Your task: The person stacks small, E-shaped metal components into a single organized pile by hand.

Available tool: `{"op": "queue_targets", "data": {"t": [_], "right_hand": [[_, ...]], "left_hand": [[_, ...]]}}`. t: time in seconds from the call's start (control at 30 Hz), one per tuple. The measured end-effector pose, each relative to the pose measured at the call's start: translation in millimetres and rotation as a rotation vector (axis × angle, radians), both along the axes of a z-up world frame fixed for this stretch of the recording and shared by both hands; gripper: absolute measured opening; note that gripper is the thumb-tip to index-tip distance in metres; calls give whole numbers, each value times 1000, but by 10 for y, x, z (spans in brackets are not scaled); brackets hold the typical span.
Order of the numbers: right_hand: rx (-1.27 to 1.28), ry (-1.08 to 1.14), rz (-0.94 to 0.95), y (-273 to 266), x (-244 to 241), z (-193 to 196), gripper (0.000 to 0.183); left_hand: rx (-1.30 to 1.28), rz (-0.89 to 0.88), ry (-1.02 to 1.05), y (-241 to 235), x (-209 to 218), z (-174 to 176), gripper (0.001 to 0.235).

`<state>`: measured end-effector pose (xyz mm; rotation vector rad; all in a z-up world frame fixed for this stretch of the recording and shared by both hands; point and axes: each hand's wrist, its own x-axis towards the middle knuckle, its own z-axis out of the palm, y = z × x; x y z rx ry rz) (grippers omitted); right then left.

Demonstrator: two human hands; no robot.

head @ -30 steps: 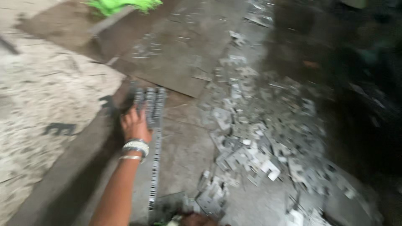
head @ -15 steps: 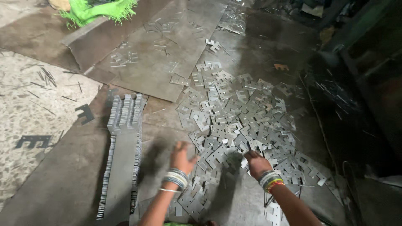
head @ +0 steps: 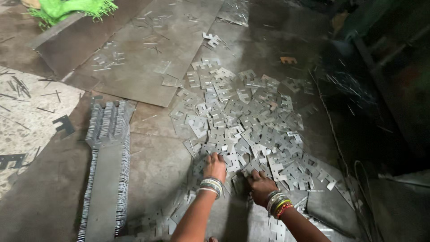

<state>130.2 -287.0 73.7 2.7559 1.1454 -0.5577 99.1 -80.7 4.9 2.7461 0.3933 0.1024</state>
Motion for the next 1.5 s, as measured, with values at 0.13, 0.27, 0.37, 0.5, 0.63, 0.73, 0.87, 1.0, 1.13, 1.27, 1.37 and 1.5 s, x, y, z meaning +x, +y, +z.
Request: {"op": "queue_targets", "data": {"t": [0.13,0.27,0.37,0.5,0.63,0.73,0.87,1.0,1.13,1.27,1.37,1.5], "right_hand": [[53,-24,37,-158,-12,-166,53],[76,-62,142,-169,-32,-286,59],[89,-68,215,-162,-133,-302,62],[13,-35,117,-100,-201,-199,50],[-25,13,-355,-18,-41,-85,35],[713,99,-326,-35,224,24,26],[694,525,-591,8,201,52,35],[72,59,-506,84,-184,-95,43],[373,-117,-458,-24,-207,-179,61],[449,171,-574,26,-62,-44,31],[658,-87,-322,127,-140,119,25],[663,-216,-59,254,-198,191,42]], "left_hand": [[-4,-35,39,41,-2,-206,25],[-226,149,-144,237,-29,-487,19],[-1149,229,-340,356,-217,-654,19],[-1640,505,-244,363,-549,-634,20],[-1394,220,-421,289,-653,-419,28],[-1572,402,-254,227,-663,-251,31],[-1849,590,59,56,-636,-332,35],[-1759,244,-357,7,-560,-829,38],[-1659,229,-381,54,-482,-1236,40],[-1541,242,-362,193,-524,-1086,51],[-1921,419,-151,264,-572,-726,57],[-1943,512,103,336,-653,-270,59]]}}
